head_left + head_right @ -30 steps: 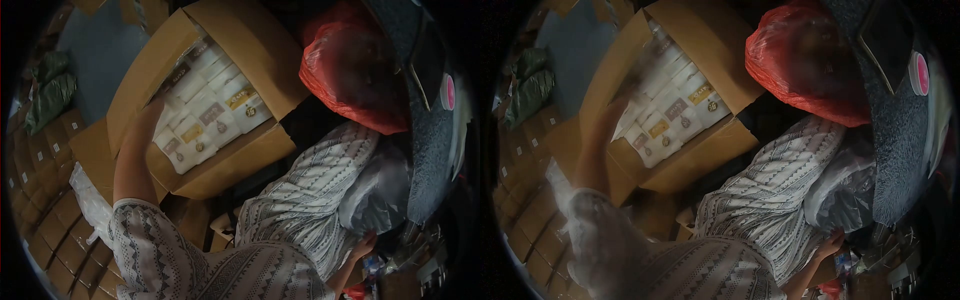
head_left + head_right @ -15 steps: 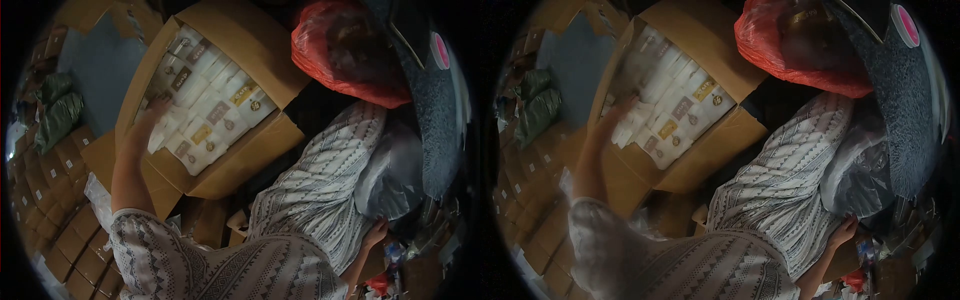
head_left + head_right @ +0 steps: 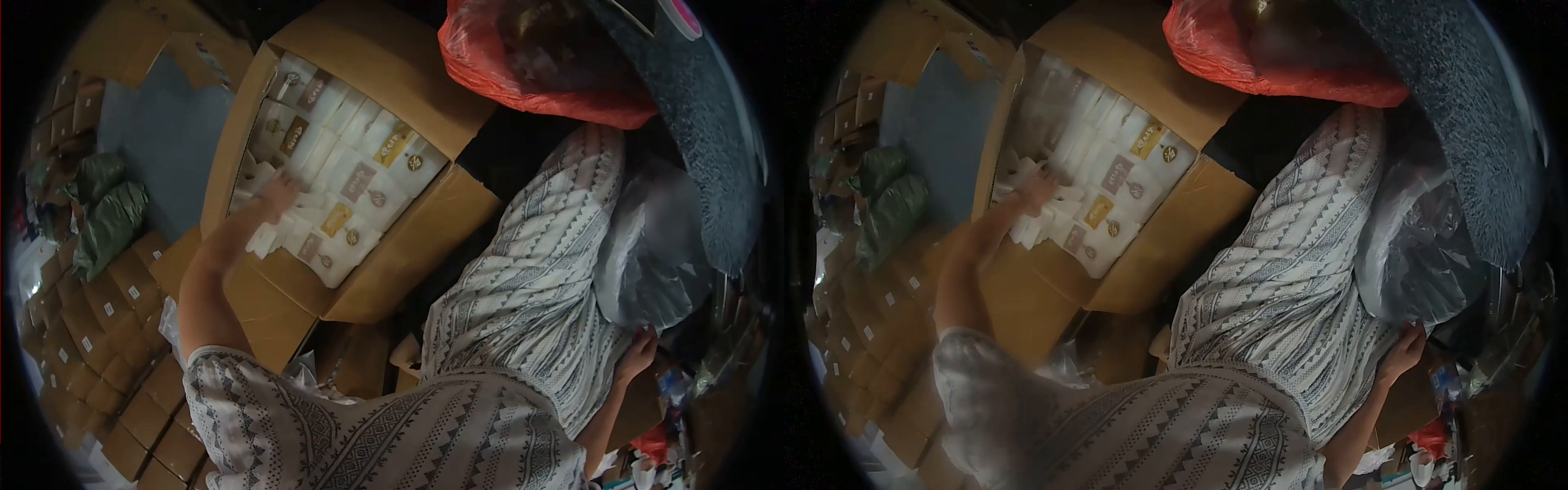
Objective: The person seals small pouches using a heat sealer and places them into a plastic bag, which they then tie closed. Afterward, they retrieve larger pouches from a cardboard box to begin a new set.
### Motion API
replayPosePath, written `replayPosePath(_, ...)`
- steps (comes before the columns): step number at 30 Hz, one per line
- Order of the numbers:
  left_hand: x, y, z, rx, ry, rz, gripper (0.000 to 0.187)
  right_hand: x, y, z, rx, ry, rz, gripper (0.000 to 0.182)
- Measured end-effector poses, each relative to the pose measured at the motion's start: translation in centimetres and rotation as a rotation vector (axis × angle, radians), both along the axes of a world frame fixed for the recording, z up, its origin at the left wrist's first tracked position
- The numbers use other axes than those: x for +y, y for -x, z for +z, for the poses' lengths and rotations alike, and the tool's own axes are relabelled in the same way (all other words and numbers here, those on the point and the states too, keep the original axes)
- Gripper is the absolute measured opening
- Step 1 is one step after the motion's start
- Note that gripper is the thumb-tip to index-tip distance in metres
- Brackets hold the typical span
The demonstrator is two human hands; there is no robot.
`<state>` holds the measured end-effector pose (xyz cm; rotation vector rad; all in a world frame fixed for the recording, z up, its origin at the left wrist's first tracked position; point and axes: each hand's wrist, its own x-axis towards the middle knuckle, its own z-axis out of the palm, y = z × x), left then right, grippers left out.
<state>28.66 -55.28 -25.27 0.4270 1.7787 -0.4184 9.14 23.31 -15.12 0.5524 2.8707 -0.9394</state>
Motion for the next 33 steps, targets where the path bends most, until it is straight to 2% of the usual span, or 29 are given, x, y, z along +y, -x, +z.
replayPosePath(1,1.3,0.1,0.8,-0.013,0.006,0.003,0.075,1.0,-0.1,-0.5,-0.001,-0.008,0.011,0.038)
replayPosePath(3,4.2,1.6,2.8,0.181,-0.017,0.185,0.083,1.5,0.5,-1.0,0.003,-0.005,0.033,0.038)
replayPosePath(4,5.4,2.7,4.1,0.183,-0.009,0.187,0.083,1.3,0.8,-1.0,0.007,0.038,-0.001,0.038)
replayPosePath(6,7.9,4.3,6.2,0.392,-0.022,0.580,0.084,1.4,1.1,-0.8,0.010,0.081,-0.035,0.038)
replayPosePath(7,9.3,4.5,6.4,0.394,-0.016,0.583,0.084,1.5,1.3,-0.9,0.003,0.087,-0.054,0.039)
replayPosePath(8,10.7,4.6,6.4,0.512,-0.030,0.836,0.084,1.6,1.6,-0.9,-0.003,0.092,-0.075,0.039)
replayPosePath(9,12.2,4.9,6.1,0.626,-0.045,1.092,0.085,1.7,1.7,-1.0,-0.004,0.096,-0.071,0.039)
replayPosePath(11,16.1,5.2,2.0,0.782,-0.079,1.411,0.094,1.9,1.5,-1.8,-0.018,0.047,-0.029,0.039)
replayPosePath(12,18.3,5.9,-0.2,0.784,-0.077,1.416,0.094,2.0,1.6,-2.3,-0.017,0.048,-0.023,0.039)
replayPosePath(14,21.8,7.5,-3.7,1.299,-0.052,1.416,0.101,2.3,2.1,-3.1,0.073,0.135,-0.025,0.038)
replayPosePath(15,22.7,7.9,-4.0,1.304,-0.054,1.425,0.101,2.3,2.4,-2.7,0.079,0.134,-0.017,0.038)
replayPosePath(17,23.8,8.4,-4.1,1.503,0.129,1.246,0.097,2.1,2.8,-2.0,-0.051,0.122,-0.006,0.038)
replayPosePath(18,24.3,7.8,-3.6,1.509,0.137,1.251,0.097,2.1,2.8,-1.8,-0.050,0.126,0.003,0.038)
replayPosePath(20,25.4,6.3,-2.1,1.534,-0.076,1.017,0.083,1.9,2.5,-2.1,-0.027,0.144,0.036,0.038)
replayPosePath(21,25.4,5.6,-2.2,1.541,-0.077,1.016,0.083,1.5,2.3,-2.2,-0.021,0.146,0.037,0.038)
replayPosePath(23,25.2,4.0,-2.9,1.387,-0.242,1.174,0.072,0.8,2.1,-2.3,0.023,0.229,-0.071,0.038)
replayPosePath(27,25.5,5.2,-1.8,1.396,-0.200,1.178,0.067,0.8,1.9,-2.1,-0.001,0.224,-0.049,0.038)
replayPosePath(29,25.9,5.4,-2.4,1.471,-0.123,1.023,0.063,0.5,2.0,-2.1,-0.005,0.261,-0.070,0.035)
replayPosePath(33,25.8,5.1,-1.9,1.342,-0.244,1.078,0.058,0.3,1.6,-2.2,0.029,0.267,-0.064,0.035)
